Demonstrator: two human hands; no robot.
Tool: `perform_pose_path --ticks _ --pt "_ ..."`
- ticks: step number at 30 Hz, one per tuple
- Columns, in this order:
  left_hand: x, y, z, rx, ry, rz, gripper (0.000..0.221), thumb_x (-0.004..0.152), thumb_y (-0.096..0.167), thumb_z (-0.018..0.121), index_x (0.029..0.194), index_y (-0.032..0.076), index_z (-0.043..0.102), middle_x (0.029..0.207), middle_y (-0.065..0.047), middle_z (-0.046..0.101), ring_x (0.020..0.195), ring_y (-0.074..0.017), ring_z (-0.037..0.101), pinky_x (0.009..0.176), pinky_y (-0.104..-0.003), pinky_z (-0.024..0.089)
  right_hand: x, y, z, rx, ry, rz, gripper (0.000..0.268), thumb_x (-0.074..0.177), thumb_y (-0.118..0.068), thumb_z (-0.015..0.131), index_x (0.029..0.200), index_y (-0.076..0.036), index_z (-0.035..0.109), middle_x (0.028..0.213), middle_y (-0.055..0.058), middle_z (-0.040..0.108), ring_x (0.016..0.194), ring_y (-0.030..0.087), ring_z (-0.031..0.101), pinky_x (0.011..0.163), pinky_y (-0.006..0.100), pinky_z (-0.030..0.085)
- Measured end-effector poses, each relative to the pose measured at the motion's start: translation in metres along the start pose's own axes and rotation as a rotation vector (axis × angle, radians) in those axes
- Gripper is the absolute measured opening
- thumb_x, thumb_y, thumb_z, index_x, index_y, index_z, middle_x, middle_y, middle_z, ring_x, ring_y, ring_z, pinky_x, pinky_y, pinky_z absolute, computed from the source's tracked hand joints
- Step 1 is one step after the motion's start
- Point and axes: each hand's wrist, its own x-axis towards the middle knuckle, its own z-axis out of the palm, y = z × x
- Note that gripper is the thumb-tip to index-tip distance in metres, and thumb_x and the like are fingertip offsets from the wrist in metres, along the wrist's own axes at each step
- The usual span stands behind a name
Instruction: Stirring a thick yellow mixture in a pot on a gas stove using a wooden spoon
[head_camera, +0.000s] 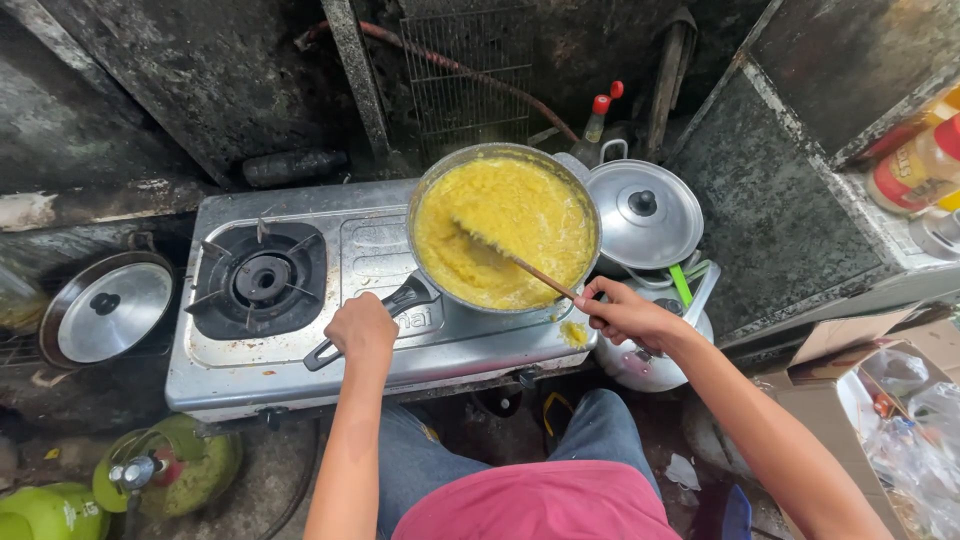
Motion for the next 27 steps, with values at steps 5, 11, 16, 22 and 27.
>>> perform_pose_path --ticks 5,11,16,22,27 --pt "-0.003 0.001 -0.005 -0.013 -0.004 0.000 0.017 0.091 0.005 0.065 0.097 -0.002 0.080 0.086 -0.023 0.077 0.092 -0.0402 0.077 0.070 -0.053 0.061 0.009 0.020 -0.003 0.215 -0.068 0.078 0.020 0.106 -0.032 0.051 0.109 -0.012 0.047 0.073 0.009 0.048 0.054 0.016 0.045 0.043 0.026 0.038" --pt "-0.006 0.003 -0.007 -0.005 0.001 -0.002 0.017 0.091 0.005 0.065 0.096 -0.001 0.080 0.086 -0.022 0.077 0.092 -0.0398 0.077 0.070 -0.053 0.061 -0.010 0.025 -0.005 0.382 -0.082 0.142 0.032 0.107 -0.034 0.045 0.103 -0.003 0.049 0.070 0.013 0.052 0.047 0.021 0.053 0.039 0.035 0.049" --pt "-0.007 0.001 -0.007 -0.003 -0.005 0.006 0.016 0.091 0.004 0.065 0.096 -0.002 0.080 0.085 -0.022 0.077 0.092 -0.0398 0.077 0.072 -0.052 0.061 -0.036 0.022 -0.026 0.237 -0.069 0.073 0.038 0.107 -0.025 0.042 0.131 0.003 0.049 0.067 0.027 0.057 0.035 0.024 0.048 0.026 0.036 0.041" --pt "0.001 0.000 -0.001 -0.010 -0.019 0.006 0.016 0.090 0.003 0.065 0.094 -0.002 0.079 0.084 -0.022 0.076 0.090 -0.0407 0.077 0.069 -0.053 0.061 -0.062 -0.005 -0.068 -0.700 0.150 -0.033 0.053 0.102 -0.043 0.043 0.140 -0.015 0.066 0.084 0.021 0.084 0.077 0.035 0.078 0.071 0.045 0.062" --pt "0.008 0.001 0.002 0.091 -0.144 -0.076 0.015 0.093 0.014 0.063 0.105 0.011 0.072 0.100 -0.007 0.075 0.088 -0.0295 0.073 0.069 -0.038 0.053 -0.102 -0.051 -0.066 -1.433 0.497 0.081 0.057 0.102 -0.061 0.025 0.146 -0.028 0.043 0.121 0.004 0.072 0.109 0.035 0.074 0.081 0.056 0.064"
